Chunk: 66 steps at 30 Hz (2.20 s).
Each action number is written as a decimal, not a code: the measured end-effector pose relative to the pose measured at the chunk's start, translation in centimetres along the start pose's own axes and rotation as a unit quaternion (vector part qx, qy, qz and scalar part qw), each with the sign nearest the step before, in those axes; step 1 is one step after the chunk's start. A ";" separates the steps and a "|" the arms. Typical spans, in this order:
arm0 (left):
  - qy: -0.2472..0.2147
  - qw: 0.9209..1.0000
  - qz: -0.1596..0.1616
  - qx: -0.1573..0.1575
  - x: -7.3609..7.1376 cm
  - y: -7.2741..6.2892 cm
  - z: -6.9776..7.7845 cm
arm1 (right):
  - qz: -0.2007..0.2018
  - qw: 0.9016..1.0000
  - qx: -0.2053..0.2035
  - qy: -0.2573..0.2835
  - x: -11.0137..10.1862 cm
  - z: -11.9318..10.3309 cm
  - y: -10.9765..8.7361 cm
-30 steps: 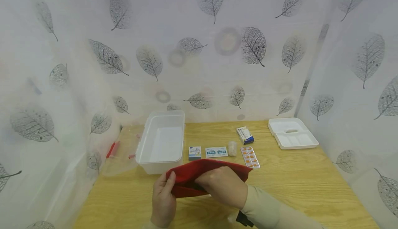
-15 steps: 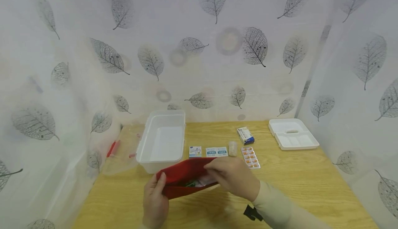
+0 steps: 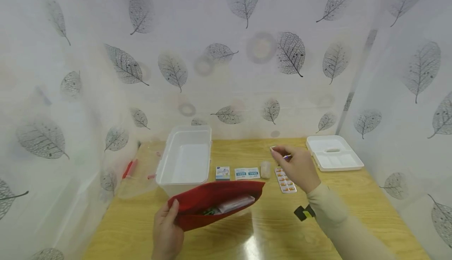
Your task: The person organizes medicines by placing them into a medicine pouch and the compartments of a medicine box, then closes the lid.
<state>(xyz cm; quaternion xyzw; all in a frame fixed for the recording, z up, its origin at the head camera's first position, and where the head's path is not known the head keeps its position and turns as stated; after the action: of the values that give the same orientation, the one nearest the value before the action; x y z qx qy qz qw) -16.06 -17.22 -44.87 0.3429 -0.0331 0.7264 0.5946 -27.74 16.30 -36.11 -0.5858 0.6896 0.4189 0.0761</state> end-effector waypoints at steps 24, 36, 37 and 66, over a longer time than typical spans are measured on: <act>-0.006 0.999 -0.012 -0.040 0.5 -0.7 -1.2 | -0.204 0.906 0.337 -0.155 5.3 20.2 2.6; 0.013 0.998 -0.012 -0.059 0.6 -0.7 -1.8 | -0.227 0.874 0.387 -0.185 8.0 22.5 2.3; 0.022 0.998 -0.008 -0.065 0.6 -0.7 -1.9 | -0.232 0.873 0.386 -0.188 8.3 22.7 2.3; 0.015 0.998 -0.034 -0.052 2.0 -0.4 -2.4 | -0.225 0.889 0.355 -0.181 11.0 23.0 2.4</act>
<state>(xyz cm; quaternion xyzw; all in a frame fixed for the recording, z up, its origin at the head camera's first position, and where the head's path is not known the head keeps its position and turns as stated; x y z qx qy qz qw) -16.92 -14.35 -45.79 0.3014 -0.0499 0.7079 0.6368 -42.06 23.37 -56.16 -0.5730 0.6163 0.2172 0.4946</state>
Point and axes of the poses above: each hand's wrist, its own y-axis towards the middle knuckle, its own x-axis out of the palm, z = x × y, the point moved 8 cm from there along y, towards the middle knuckle, and after that the axes turned 13 degrees about x, right-handed, at the moved point
